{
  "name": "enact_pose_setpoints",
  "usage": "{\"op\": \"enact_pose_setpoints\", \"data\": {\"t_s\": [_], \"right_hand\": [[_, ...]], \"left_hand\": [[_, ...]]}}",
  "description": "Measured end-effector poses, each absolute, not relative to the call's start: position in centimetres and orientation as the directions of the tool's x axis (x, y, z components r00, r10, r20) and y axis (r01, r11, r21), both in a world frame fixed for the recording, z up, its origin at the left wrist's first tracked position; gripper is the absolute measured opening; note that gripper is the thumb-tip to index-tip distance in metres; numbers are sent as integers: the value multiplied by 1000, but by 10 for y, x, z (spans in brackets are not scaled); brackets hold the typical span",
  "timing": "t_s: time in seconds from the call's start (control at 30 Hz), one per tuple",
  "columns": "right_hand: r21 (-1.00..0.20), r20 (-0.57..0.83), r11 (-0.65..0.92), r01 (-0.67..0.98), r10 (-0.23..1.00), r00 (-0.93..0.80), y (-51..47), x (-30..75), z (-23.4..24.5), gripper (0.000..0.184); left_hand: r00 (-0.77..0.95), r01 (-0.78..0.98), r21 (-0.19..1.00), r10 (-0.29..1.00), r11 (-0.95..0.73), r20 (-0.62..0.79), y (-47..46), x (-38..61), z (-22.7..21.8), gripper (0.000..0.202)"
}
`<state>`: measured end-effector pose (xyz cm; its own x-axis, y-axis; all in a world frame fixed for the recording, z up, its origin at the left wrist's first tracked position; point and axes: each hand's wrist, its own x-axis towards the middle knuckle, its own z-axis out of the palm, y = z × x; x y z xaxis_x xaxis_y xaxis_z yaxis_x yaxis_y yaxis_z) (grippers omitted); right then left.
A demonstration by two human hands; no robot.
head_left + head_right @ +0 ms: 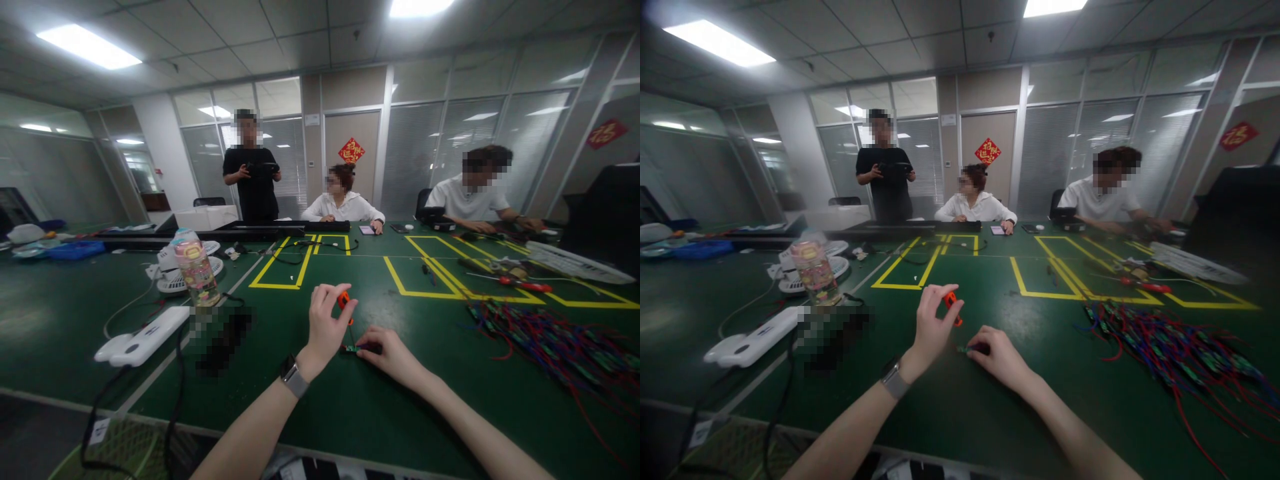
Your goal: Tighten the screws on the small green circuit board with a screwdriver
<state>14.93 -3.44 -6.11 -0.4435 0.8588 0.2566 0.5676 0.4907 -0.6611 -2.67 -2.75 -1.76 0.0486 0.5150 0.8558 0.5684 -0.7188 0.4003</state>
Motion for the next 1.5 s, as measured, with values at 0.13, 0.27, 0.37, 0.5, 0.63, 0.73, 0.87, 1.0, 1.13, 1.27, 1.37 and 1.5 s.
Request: {"op": "enact_pose_setpoints", "data": {"t_s": [0.13,0.27,0.37,0.5,0.63,0.73,0.87,1.0,1.13,1.27,1.37,1.5], "right_hand": [[-663,264,493,564,858,-441,-35,149,-60,11],[-660,255,491,568,858,-446,-36,148,-58,11],[-661,254,488,570,860,-443,-36,149,-58,11],[-660,264,491,569,860,-436,-35,149,-60,11],[-656,255,482,581,866,-431,-36,148,-59,11],[-662,243,476,579,867,-435,-38,147,-56,12],[-659,240,473,585,869,-433,-39,147,-54,12],[-663,242,470,583,871,-427,-38,146,-56,12],[-667,252,479,571,866,-431,-37,147,-56,12],[-662,248,481,576,865,-436,-37,147,-56,11],[-663,255,483,572,864,-434,-37,147,-57,11],[-658,258,484,577,864,-431,-36,148,-58,10]], "left_hand": [[75,519,447,560,-729,825,-30,-25,-17,34],[80,502,469,579,-727,811,-31,-24,-18,35],[78,508,450,559,-735,825,-30,-24,-18,33],[60,554,414,531,-722,846,-29,-26,-19,23],[56,543,439,552,-716,832,-30,-26,-20,29],[59,489,465,560,-738,826,-31,-24,-20,36],[64,485,453,547,-748,835,-31,-24,-20,35],[52,529,429,532,-732,845,-30,-25,-21,29],[64,521,439,547,-732,835,-30,-25,-22,33],[70,463,477,567,-747,821,-29,-24,-22,39],[48,484,471,559,-737,828,-28,-24,-22,34],[44,510,427,518,-747,854,-30,-25,-22,23]]}}
